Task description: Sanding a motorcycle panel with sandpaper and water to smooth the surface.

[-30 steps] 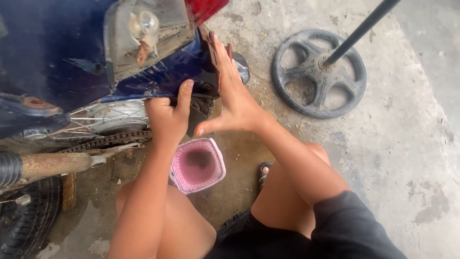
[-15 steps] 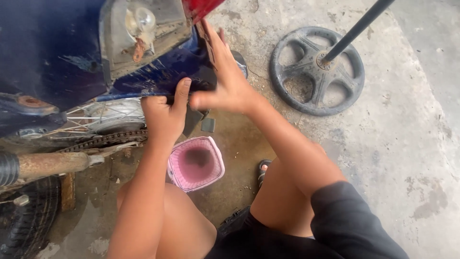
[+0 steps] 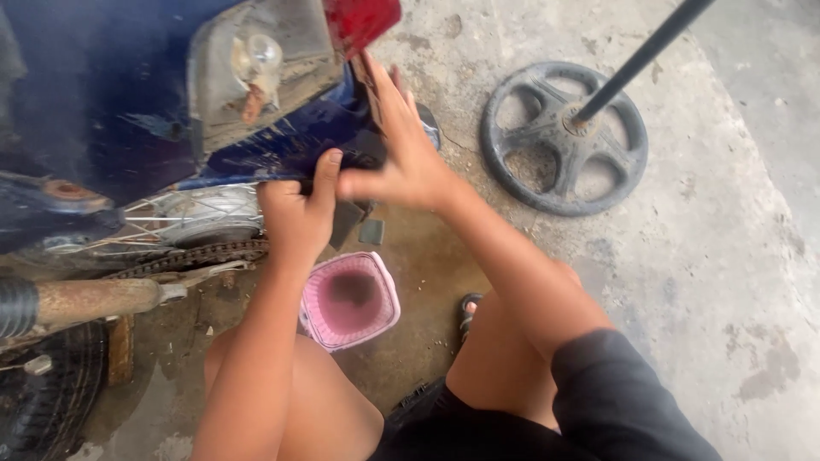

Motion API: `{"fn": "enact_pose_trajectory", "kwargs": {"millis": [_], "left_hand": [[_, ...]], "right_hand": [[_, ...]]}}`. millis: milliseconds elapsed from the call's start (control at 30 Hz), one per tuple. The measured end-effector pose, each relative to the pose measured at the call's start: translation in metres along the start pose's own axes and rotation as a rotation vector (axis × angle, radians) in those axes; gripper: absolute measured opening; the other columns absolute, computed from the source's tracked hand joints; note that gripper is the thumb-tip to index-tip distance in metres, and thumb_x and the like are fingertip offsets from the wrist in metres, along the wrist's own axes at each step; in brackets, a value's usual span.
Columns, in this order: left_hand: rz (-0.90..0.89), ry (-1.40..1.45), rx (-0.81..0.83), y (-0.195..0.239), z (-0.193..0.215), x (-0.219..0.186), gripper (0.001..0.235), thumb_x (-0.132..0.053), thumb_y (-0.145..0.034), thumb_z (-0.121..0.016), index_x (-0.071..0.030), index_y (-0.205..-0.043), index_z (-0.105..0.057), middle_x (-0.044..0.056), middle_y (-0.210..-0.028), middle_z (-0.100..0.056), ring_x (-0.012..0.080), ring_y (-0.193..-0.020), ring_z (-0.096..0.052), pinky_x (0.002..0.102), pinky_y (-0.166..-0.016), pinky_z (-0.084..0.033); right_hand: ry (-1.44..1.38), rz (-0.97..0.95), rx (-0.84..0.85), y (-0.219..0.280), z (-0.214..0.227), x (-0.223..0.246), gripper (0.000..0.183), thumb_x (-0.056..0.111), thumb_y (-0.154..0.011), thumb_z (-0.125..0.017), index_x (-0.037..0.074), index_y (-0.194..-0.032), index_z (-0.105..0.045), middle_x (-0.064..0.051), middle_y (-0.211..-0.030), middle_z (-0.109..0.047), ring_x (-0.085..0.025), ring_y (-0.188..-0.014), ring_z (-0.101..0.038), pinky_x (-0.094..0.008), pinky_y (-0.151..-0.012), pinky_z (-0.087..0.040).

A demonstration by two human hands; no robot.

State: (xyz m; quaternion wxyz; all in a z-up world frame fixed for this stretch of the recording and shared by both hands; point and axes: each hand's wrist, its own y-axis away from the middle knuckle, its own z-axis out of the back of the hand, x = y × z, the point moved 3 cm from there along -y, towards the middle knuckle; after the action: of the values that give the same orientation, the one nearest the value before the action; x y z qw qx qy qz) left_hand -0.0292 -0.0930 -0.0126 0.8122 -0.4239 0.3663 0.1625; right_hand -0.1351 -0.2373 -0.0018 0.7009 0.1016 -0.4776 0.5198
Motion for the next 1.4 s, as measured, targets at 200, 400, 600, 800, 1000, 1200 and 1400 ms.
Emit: {"fn": "enact_pose_trajectory", "kwargs": {"millis": [200,400,600,800,1000,1200,1400], "left_hand": [[0.057,-0.025,0.024,0.001,0.001,-0.001,0.044,-0.028,-0.104,-0.069,-0.002,-0.069,-0.066,0.004,-0.061,-0.064,0.0138,-0.063,-0.063,0.033,-0.058,-0.044],[0.063,0.016,0.021,0.005,0.001,0.004,0.058,-0.032,-0.105,-0.071,-0.003,-0.058,-0.051,-0.001,-0.051,-0.047,0.0081,-0.056,-0.047,0.032,-0.052,-0.033],[0.125,-0.016,0.004,0.006,-0.002,0.009,0.052,-0.035,-0.102,-0.071,-0.004,-0.062,-0.061,0.001,-0.054,-0.059,0.01,-0.055,-0.058,0.032,-0.051,-0.038],[0.067,0.014,0.049,0.002,0.002,-0.001,0.049,-0.028,-0.105,-0.069,-0.004,-0.064,-0.058,0.0,-0.056,-0.055,0.0096,-0.058,-0.052,0.031,-0.055,-0.036],[-0.001,0.015,0.039,0.002,0.001,-0.002,0.049,-0.025,-0.107,-0.067,0.001,-0.065,-0.062,0.004,-0.06,-0.062,0.0124,-0.06,-0.06,0.033,-0.057,-0.041],[0.09,0.024,0.035,0.001,-0.001,0.0,0.042,-0.033,-0.102,-0.069,0.001,-0.079,-0.072,0.008,-0.072,-0.073,0.0202,-0.073,-0.074,0.033,-0.064,-0.053],[0.123,0.002,0.031,0.006,-0.003,0.004,0.061,-0.028,-0.106,-0.072,-0.006,-0.056,-0.044,-0.003,-0.05,-0.04,0.0074,-0.054,-0.042,0.031,-0.053,-0.03]], "right_hand": [[0.003,0.187,-0.051,0.029,-0.001,0.029,0.138,0.086,-0.075,-0.057,0.003,-0.166,0.005,-0.019,-0.177,0.003,-0.035,-0.171,0.0,-0.059,-0.143,0.009],[-0.027,0.098,-0.034,-0.007,0.002,0.005,0.125,0.087,-0.081,-0.051,0.008,-0.166,-0.004,-0.018,-0.176,-0.017,-0.042,-0.167,-0.008,-0.063,-0.138,0.001],[-0.018,0.106,-0.029,0.006,0.003,0.009,0.133,0.086,-0.075,-0.058,0.009,-0.167,-0.002,-0.017,-0.177,-0.008,-0.045,-0.166,0.004,-0.066,-0.136,0.002],[-0.014,0.137,-0.035,0.024,-0.001,0.013,0.137,0.086,-0.075,-0.057,0.004,-0.166,0.003,-0.016,-0.177,0.003,-0.036,-0.168,0.005,-0.06,-0.14,0.005],[-0.092,0.099,-0.025,-0.018,0.005,-0.011,0.117,0.079,-0.086,-0.059,0.005,-0.163,-0.014,-0.017,-0.171,-0.033,-0.034,-0.162,-0.027,-0.058,-0.136,-0.005],[0.003,-0.01,0.028,0.012,0.008,0.019,0.136,0.088,-0.069,-0.057,0.015,-0.165,0.005,-0.021,-0.177,-0.001,-0.047,-0.166,-0.002,-0.076,-0.126,0.003],[0.0,0.114,-0.025,0.024,0.009,0.031,0.141,0.086,-0.071,-0.06,0.003,-0.165,0.005,-0.02,-0.177,0.002,-0.036,-0.169,-0.001,-0.061,-0.141,0.004]]}}
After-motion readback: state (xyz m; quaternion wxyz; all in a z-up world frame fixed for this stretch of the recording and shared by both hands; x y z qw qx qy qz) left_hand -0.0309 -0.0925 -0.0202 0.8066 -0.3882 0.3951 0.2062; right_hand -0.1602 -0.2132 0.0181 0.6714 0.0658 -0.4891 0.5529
